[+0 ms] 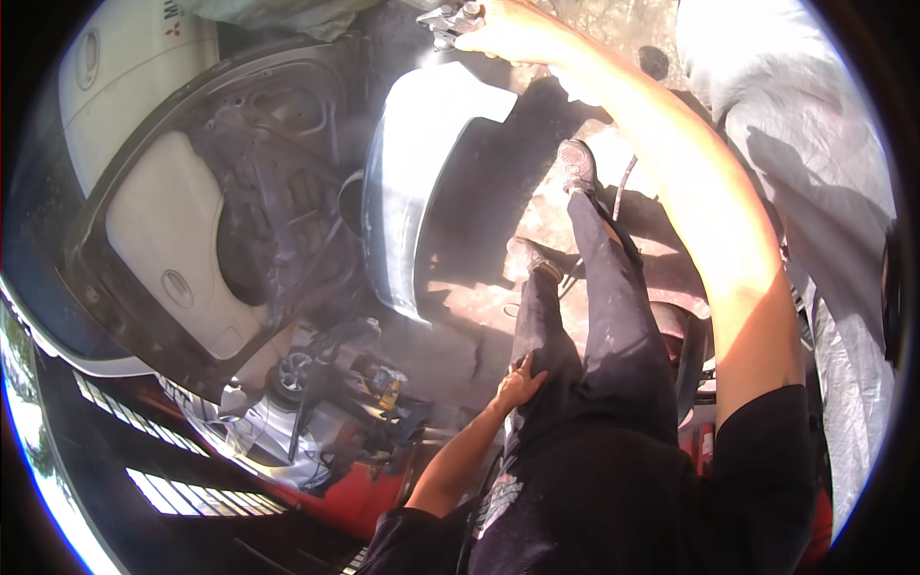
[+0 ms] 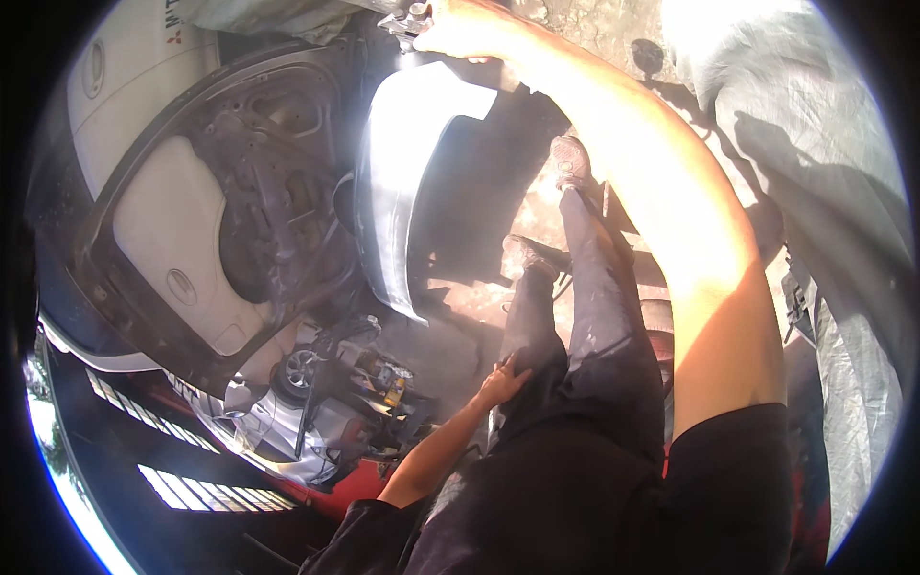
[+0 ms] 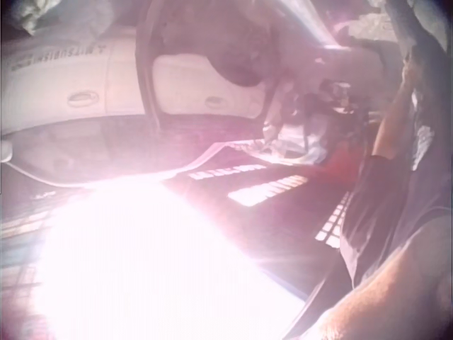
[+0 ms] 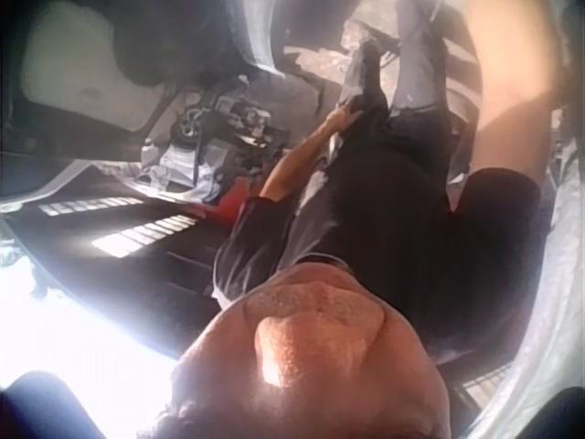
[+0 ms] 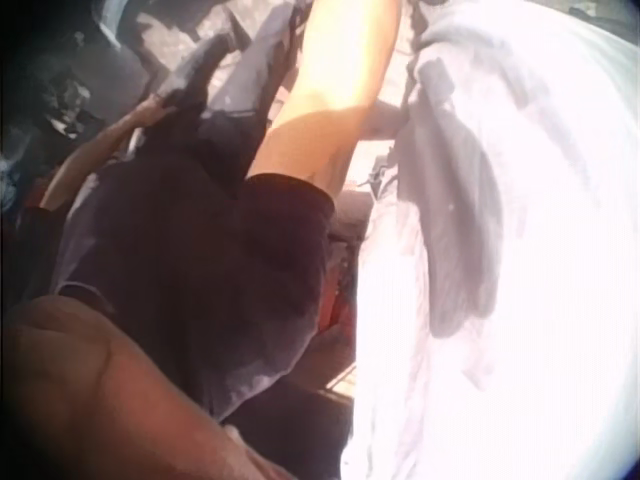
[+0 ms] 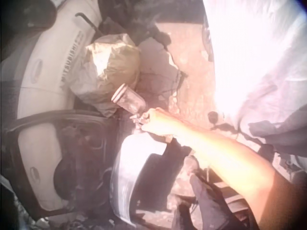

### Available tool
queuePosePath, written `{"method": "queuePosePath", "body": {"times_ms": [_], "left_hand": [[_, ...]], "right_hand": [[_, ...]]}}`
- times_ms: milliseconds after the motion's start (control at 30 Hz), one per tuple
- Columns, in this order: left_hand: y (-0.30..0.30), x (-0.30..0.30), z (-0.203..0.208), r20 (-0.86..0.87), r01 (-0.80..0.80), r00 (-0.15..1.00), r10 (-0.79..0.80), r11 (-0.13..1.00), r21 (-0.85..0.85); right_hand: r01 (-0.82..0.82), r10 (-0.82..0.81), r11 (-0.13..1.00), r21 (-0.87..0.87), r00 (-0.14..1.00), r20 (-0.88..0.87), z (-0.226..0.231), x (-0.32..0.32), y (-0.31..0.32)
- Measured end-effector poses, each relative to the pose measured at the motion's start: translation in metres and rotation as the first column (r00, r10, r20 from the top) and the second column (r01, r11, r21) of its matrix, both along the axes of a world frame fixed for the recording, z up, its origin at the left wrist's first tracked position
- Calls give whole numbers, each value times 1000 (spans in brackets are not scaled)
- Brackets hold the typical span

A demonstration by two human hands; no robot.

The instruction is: The person uses a spray gun to apply white paint to a car bumper and a fender liner in a workshop. They handle the parts by hand, rotating them to ensure even coverage on all surfaces.

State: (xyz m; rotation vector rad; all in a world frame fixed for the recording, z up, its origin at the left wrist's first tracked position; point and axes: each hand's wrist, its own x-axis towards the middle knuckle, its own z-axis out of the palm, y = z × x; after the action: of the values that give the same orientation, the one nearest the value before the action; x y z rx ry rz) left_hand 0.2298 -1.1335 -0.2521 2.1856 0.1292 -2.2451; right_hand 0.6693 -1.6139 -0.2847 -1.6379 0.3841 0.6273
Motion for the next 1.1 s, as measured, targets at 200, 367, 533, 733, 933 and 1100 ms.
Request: {"method": "queuePosePath", "body": {"times_ms": [200, 367, 533, 733, 933, 1100], "left_hand": [[8, 16, -1, -25, 82, 996, -83, 996, -27], [10, 15, -6, -36, 68, 997, -70, 996, -51], [-1, 23, -3, -64, 37, 997, -38, 999, -6], [13, 7, -11, -15, 26, 1000, -26, 1000, -18], [23, 4, -10, 1, 45, 999, -45, 999, -9], [39, -4, -21, -8, 73, 997, -73, 997, -8]], "right_hand": [[169, -173, 985, 38, 963, 205, -16, -9, -1], [91, -83, 956, -281, 996, 42, -30, -57, -29], [149, -155, 949, -279, 988, 2, -36, -86, -33], [115, -86, 978, -173, 982, 168, -31, -37, 44], [130, -86, 978, -164, 965, 249, -13, -36, 80], [142, -113, 947, -287, 987, 116, -9, -114, 51]]}}
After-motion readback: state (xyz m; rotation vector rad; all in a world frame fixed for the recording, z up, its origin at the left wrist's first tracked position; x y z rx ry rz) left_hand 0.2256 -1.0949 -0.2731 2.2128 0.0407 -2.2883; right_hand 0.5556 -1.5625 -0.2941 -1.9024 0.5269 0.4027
